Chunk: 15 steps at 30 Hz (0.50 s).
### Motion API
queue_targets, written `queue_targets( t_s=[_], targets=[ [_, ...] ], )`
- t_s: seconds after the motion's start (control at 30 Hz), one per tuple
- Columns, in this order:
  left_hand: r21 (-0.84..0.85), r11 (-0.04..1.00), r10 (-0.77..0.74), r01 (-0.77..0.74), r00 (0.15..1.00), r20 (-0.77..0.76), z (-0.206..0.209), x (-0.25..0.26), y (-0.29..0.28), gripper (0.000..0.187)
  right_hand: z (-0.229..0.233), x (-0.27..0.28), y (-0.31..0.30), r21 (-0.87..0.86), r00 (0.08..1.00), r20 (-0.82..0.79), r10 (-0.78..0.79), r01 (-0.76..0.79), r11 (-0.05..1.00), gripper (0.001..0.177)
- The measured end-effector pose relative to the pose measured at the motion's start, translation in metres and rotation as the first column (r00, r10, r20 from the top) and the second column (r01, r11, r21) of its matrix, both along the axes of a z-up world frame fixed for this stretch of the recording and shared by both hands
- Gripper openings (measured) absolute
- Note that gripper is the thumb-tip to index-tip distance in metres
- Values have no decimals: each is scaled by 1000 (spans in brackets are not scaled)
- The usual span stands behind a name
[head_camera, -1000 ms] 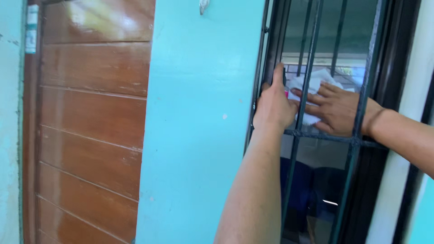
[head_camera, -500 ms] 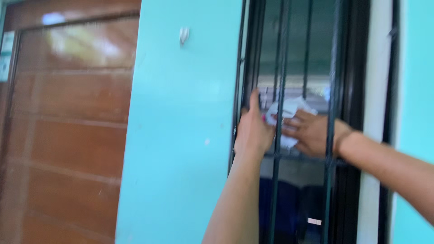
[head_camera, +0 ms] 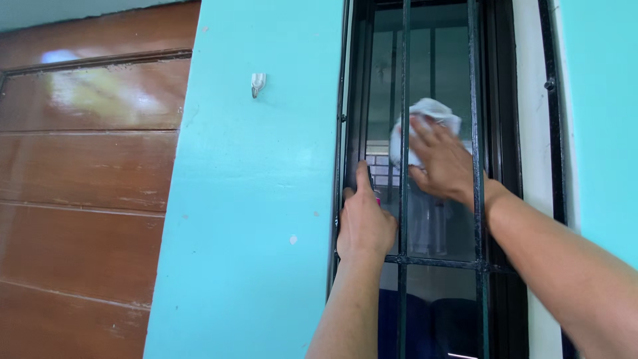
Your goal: The person sprays a cleaning solution onto a window with metal bars and wipes the glass with a white cloth. The person repeatedly sprays and wipes different sections of the window throughout the clip.
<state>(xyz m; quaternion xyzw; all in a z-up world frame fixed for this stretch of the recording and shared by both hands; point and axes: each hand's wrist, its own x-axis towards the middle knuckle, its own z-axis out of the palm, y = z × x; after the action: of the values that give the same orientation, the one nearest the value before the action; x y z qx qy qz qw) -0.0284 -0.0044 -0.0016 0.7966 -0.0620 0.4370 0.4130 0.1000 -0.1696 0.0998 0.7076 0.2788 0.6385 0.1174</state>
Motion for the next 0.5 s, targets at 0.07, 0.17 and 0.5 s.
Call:
queue_targets(
  t_s=[0.07,0.17,0.5],
  targets=[
    [1,1000,5,-5,1000,-15,-1,-2,0,96,-10,-2,7,-243,999,-29,-13,6,970,80],
    [-4,1000,3,-4,1000,-17,4,-6,0,98,-20,-4,17,-437,998,-60,1,-28,899,75],
    [16,1000,24,-24,1000,4,2,-7,-2,90,12,8,-25,268,979,201,24,-78,960,70]
  ],
)
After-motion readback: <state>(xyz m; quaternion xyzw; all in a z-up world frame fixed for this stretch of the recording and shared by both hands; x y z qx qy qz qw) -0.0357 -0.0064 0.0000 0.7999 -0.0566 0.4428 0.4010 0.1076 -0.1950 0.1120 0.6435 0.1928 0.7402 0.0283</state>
